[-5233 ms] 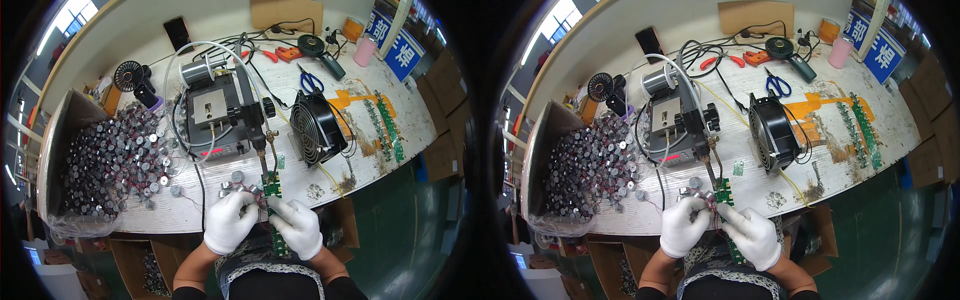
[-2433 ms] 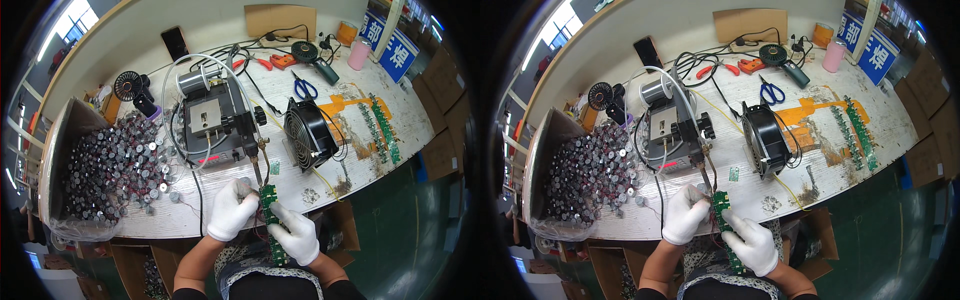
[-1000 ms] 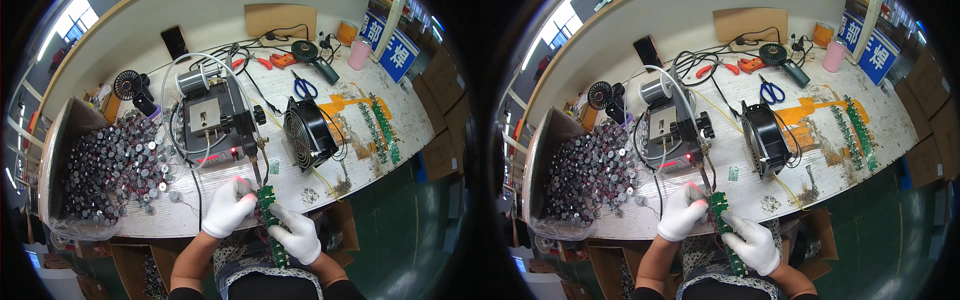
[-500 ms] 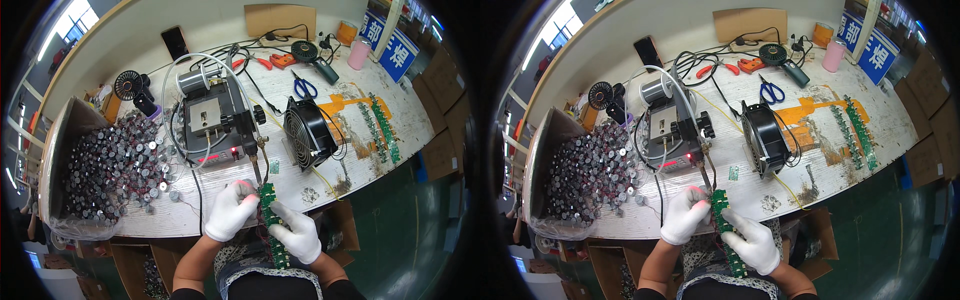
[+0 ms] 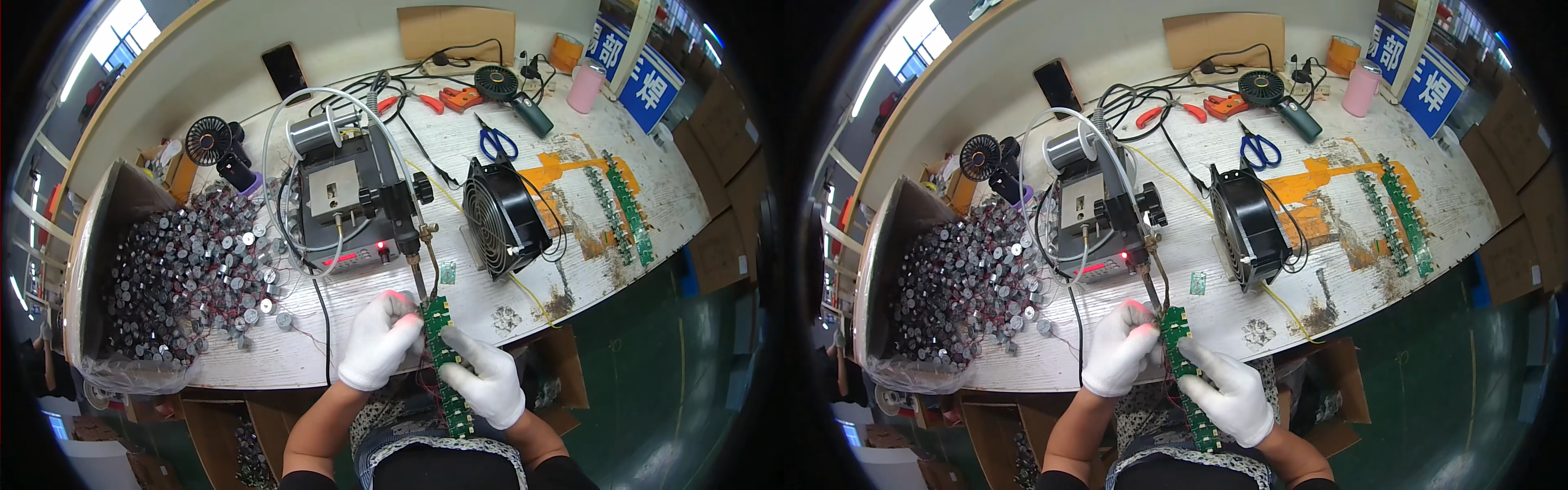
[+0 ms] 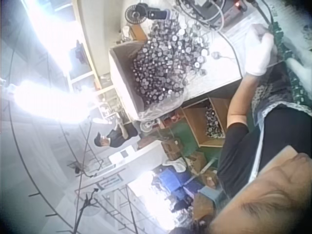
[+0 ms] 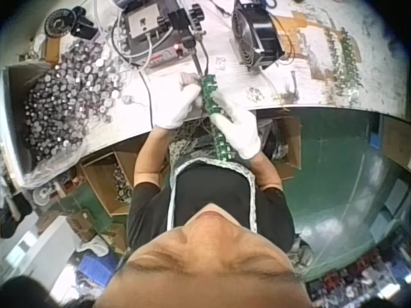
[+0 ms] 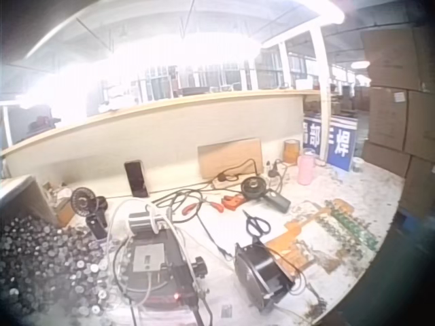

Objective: Connecting small electric motors to a printed circuit board at a workbench.

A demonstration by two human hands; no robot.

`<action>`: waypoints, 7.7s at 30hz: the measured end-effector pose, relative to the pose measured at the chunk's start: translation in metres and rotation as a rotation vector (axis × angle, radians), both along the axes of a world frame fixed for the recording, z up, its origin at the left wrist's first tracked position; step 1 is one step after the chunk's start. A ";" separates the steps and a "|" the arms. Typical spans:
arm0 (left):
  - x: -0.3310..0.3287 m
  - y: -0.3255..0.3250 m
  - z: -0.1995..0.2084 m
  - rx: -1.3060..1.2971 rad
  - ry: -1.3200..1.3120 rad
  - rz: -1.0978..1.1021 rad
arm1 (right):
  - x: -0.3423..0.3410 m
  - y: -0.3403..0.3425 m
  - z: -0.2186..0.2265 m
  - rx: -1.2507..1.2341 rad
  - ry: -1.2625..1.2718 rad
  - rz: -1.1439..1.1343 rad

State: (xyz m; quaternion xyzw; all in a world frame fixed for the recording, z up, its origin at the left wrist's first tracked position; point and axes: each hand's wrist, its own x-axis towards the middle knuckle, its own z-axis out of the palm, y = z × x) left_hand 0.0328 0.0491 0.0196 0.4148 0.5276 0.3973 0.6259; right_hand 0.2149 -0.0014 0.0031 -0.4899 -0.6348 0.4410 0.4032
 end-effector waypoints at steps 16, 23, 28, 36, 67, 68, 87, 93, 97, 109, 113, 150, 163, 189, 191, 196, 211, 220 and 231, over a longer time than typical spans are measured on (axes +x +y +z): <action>0.000 0.006 0.007 -0.058 0.047 -0.049 | 0.001 0.003 0.006 0.057 0.023 0.001; -0.001 0.007 0.007 -0.045 0.013 -0.053 | 0.001 0.002 0.002 0.064 0.037 0.004; -0.003 0.008 0.004 -0.041 0.008 -0.051 | 0.000 0.005 0.002 0.142 0.027 0.010; -0.003 0.006 0.003 -0.046 -0.032 -0.040 | 0.000 0.003 0.002 0.132 0.025 0.016; -0.024 -0.026 0.006 -0.079 0.101 -0.204 | 0.016 -0.009 -0.007 0.368 -0.170 0.271; -0.029 -0.028 0.005 -0.039 0.161 -0.250 | 0.016 -0.010 -0.006 0.373 -0.167 0.282; -0.057 -0.122 -0.025 0.475 0.535 -0.424 | 0.002 -0.065 -0.028 0.186 -0.283 0.440; -0.030 -0.160 -0.077 0.522 0.836 0.009 | -0.013 -0.073 -0.061 0.094 -0.303 0.330; -0.034 -0.165 -0.105 0.139 0.503 0.063 | -0.019 -0.072 -0.063 0.001 -0.314 0.318; -0.040 -0.176 -0.116 -0.090 0.168 -0.250 | -0.018 -0.067 -0.058 -0.115 -0.470 0.556; -0.026 -0.175 -0.130 0.511 0.783 -0.078 | -0.022 -0.066 -0.063 -0.202 -0.625 0.514; -0.022 -0.165 -0.160 0.183 0.230 -0.082 | -0.009 -0.073 -0.089 -0.267 -0.462 0.332; -0.024 -0.158 -0.173 -0.319 -0.258 0.125 | -0.029 -0.074 -0.086 -0.277 -0.397 0.163; -0.029 -0.160 -0.163 0.065 -0.051 -0.270 | -0.022 -0.063 -0.066 -0.201 -0.534 0.336; -0.031 -0.154 -0.148 -0.027 -0.072 -0.247 | -0.027 -0.061 -0.063 -0.172 -0.540 0.297; -0.011 -0.164 -0.155 0.357 0.387 -0.035 | -0.025 -0.069 -0.069 -0.184 -0.535 0.173; -0.009 -0.164 -0.154 0.039 0.250 -0.150 | -0.010 -0.069 -0.079 -0.430 -0.403 0.131; -0.012 -0.158 -0.160 -0.154 -0.017 -0.260 | -0.014 -0.065 -0.073 -0.332 -0.356 0.139; -0.008 -0.159 -0.148 0.300 0.460 0.012 | -0.011 -0.077 -0.078 -0.332 -0.437 0.057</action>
